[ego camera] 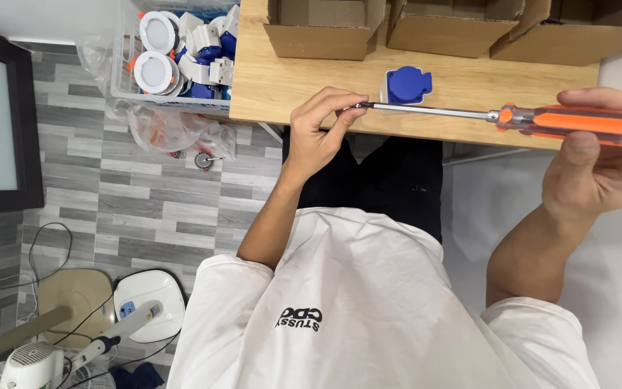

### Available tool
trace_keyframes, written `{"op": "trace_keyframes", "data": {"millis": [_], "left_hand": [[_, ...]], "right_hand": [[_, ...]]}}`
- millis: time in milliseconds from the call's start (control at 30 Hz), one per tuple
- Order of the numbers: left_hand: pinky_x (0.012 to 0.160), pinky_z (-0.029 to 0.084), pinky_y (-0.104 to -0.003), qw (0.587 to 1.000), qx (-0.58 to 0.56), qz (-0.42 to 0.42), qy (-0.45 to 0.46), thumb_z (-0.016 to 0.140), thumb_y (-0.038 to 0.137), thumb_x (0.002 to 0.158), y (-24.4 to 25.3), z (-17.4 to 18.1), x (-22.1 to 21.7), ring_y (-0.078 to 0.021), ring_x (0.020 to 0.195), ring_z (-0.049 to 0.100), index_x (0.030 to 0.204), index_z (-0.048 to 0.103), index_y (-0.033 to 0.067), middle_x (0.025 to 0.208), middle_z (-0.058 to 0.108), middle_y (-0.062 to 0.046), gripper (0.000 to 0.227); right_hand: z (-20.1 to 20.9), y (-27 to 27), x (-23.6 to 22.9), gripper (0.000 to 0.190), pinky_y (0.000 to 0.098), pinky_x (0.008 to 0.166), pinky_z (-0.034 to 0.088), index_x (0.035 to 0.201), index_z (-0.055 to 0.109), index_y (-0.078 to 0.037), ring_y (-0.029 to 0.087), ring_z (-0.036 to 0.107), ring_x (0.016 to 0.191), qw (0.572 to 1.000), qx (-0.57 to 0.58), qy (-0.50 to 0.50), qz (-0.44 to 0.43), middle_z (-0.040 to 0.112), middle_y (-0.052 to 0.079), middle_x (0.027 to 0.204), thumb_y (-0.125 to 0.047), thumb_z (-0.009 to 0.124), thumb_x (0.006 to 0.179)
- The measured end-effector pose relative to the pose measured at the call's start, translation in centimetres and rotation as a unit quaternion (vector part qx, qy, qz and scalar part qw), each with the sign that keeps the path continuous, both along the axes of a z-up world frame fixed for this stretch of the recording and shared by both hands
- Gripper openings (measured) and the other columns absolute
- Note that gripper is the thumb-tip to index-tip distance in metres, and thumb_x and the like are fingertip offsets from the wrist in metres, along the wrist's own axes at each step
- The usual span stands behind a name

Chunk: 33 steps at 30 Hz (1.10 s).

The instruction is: The person assembles a blue and white electrical component on a wooden table. They insert a small white plastic piece into the component and then use an orange screwdriver to tighten screws into the assembly.

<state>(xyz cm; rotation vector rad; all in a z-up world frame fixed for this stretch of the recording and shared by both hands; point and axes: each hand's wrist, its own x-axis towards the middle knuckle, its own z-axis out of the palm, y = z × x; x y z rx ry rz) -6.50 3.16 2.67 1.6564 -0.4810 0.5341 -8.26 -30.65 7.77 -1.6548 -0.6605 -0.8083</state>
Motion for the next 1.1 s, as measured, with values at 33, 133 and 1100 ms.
{"op": "trace_keyframes", "data": {"millis": [33, 133, 1100], "left_hand": [[0.085, 0.061, -0.028, 1.0, 0.001, -0.003, 0.001, 0.076, 0.002, 0.105, -0.1, 0.0, -0.1, -0.0205, 0.094, 0.074, 0.116, 0.078, 0.0059, 0.11, 0.078, -0.01, 0.012], [0.083, 0.059, -0.028, 1.0, 0.009, -0.003, 0.009, 0.075, 0.002, 0.106, -0.3, 0.1, -0.3, -0.0196, 0.091, 0.073, 0.113, 0.078, 0.0055, 0.107, 0.078, -0.01, 0.008], [0.093, 0.059, -0.041, 0.975, 0.155, -0.034, -0.155, 0.1, 0.029, 0.094, -3.6, -1.8, 2.8, -0.0294, 0.106, 0.071, 0.127, 0.076, 0.0084, 0.117, 0.075, -0.009, 0.046]], "right_hand": [[0.0, -0.2, -0.2, 0.042, 0.0697, 0.091, 0.055, 0.157, 0.042, -0.004, 0.065, 0.06, 0.093, 1.0, -0.009, -0.006, -0.006, 0.057, 0.057, 0.119, -0.011, 0.057, 0.119], [0.2, -0.5, -0.3, 0.042, 0.0691, 0.086, 0.056, 0.151, 0.039, 0.001, 0.066, 0.06, 0.1, 1.0, -0.017, -0.013, -0.01, 0.054, 0.054, 0.119, -0.012, 0.058, 0.117], [6.6, -1.0, 1.3, 0.061, 0.0603, 0.113, 0.063, 0.15, 0.051, 0.028, 0.058, 0.072, 0.123, 0.978, -0.117, 0.172, -0.002, 0.057, 0.042, 0.141, -0.031, 0.044, 0.14]]}}
